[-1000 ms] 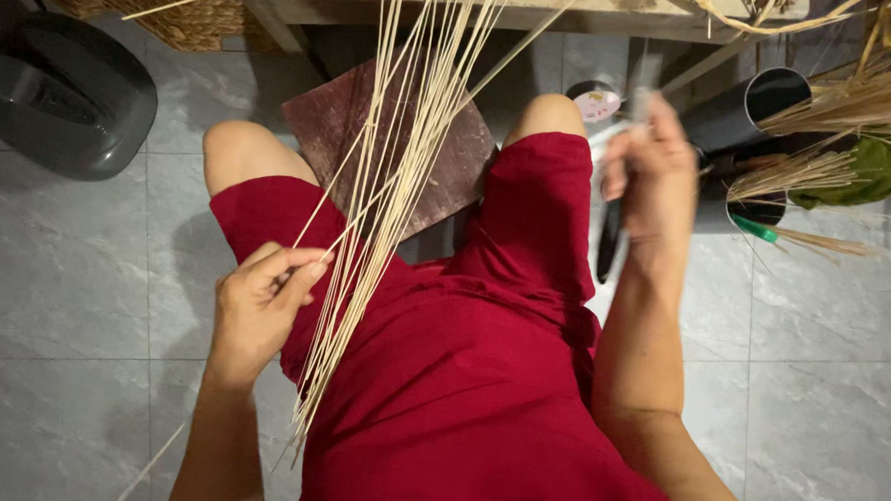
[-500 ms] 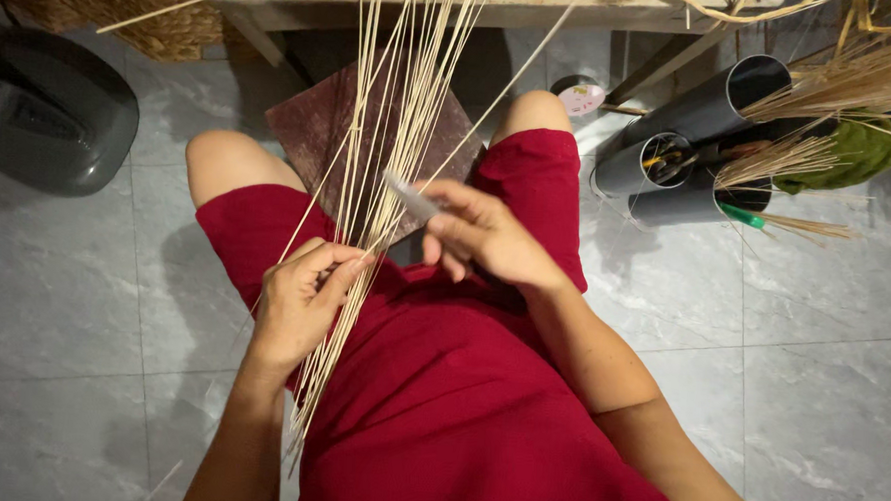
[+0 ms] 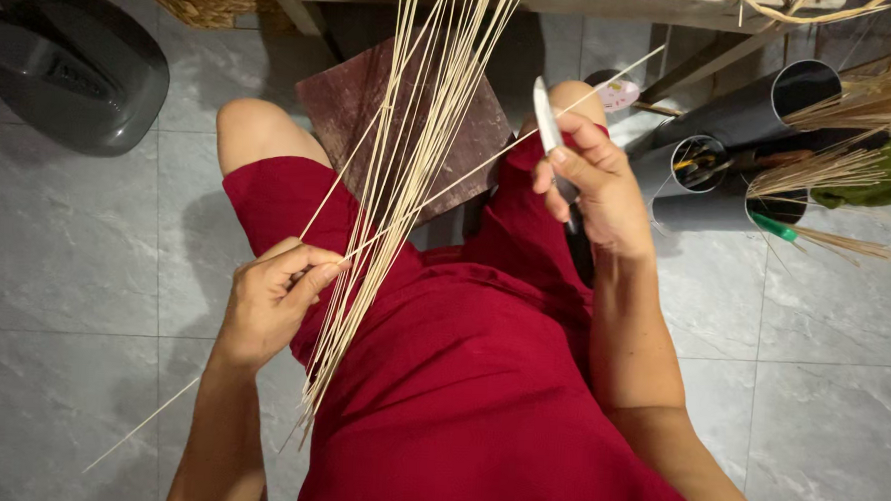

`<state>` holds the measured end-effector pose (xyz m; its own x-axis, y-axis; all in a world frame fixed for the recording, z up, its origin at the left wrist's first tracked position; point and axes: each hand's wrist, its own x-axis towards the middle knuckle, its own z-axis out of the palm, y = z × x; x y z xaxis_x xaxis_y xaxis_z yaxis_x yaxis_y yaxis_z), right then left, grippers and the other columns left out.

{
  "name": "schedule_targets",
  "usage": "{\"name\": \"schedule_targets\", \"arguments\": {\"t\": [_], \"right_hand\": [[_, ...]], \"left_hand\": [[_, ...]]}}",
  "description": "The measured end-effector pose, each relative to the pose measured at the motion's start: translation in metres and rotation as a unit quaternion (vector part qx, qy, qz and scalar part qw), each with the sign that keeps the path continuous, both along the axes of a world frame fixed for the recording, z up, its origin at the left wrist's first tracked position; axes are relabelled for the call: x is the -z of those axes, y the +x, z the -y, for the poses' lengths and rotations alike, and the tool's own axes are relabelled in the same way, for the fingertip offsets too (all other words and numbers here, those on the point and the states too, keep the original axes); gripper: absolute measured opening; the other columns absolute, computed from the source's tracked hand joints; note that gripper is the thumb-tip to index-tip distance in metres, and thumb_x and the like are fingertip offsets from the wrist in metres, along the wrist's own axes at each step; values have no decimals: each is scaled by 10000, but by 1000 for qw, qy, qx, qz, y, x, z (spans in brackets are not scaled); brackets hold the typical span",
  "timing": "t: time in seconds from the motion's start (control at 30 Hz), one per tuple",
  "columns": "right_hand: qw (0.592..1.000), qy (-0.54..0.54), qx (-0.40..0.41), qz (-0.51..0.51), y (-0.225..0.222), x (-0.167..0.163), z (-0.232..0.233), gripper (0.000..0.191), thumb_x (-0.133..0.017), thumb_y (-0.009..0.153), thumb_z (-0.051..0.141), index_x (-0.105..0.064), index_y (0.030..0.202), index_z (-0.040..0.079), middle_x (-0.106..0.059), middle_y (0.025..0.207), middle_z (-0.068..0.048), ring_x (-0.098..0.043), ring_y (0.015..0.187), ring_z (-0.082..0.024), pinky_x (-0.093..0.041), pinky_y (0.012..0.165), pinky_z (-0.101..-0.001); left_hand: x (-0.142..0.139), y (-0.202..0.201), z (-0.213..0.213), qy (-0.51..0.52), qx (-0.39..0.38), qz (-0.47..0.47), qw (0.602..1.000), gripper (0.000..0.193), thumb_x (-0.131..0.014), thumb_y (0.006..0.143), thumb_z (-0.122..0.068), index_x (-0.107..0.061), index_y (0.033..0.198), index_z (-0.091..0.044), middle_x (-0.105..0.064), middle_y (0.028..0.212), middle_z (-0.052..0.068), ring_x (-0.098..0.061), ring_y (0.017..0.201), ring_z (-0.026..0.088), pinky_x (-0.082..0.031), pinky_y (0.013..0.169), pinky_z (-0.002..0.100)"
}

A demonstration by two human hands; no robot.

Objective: The person sits on the floor and repeatedly sharpens the ends of thin wooden sticks using a small knife. The sticks are held in the left hand and scraped with the knife in the right hand, with the bundle resting on the lap.

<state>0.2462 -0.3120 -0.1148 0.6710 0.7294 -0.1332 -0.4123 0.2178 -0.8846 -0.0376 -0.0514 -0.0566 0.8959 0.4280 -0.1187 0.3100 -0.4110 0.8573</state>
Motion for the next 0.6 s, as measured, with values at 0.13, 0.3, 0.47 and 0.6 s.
{"name": "schedule_targets", "arguments": {"t": [0.13, 0.3, 0.47, 0.6], "right_hand": [[1000, 8, 28, -4, 11, -3, 9, 350, -619, 1045, 94, -573, 1387, 32, -673, 803, -112, -530, 509, -138, -416, 471, -236], [999, 12, 47, 1, 23, -4, 23, 383, -619, 1042, 97, -577, 1417, 32, -668, 808, -100, -517, 508, -136, -412, 474, -239], [994, 19, 107, 19, 37, 0, 37, 353, -613, 1080, 77, -571, 1423, 3, -644, 801, -97, -492, 524, -132, -388, 475, -243], [983, 26, 179, 27, 45, -8, 45, 401, -594, 1059, 52, -561, 1458, 37, -660, 807, -90, -515, 538, -133, -403, 474, -241]], "left_hand": [[-4, -6, -6, 2, -2, -13, 1000, 137, -686, 968, -131, -791, 1039, -80, -607, 752, -1, -534, 620, 69, -472, 537, 238], [-4, -14, -14, -1, -3, -40, 999, 147, -684, 955, -135, -793, 1044, -91, -616, 750, -9, -544, 606, 65, -489, 539, 235], [-4, -24, -20, 24, -17, -52, 998, 151, -696, 948, -141, -801, 1041, -86, -643, 772, 2, -542, 620, 80, -474, 555, 251], [-8, -31, -25, 2, -47, -31, 998, 142, -688, 973, -149, -789, 1046, -81, -662, 805, 4, -567, 657, 76, -500, 581, 236]]}}
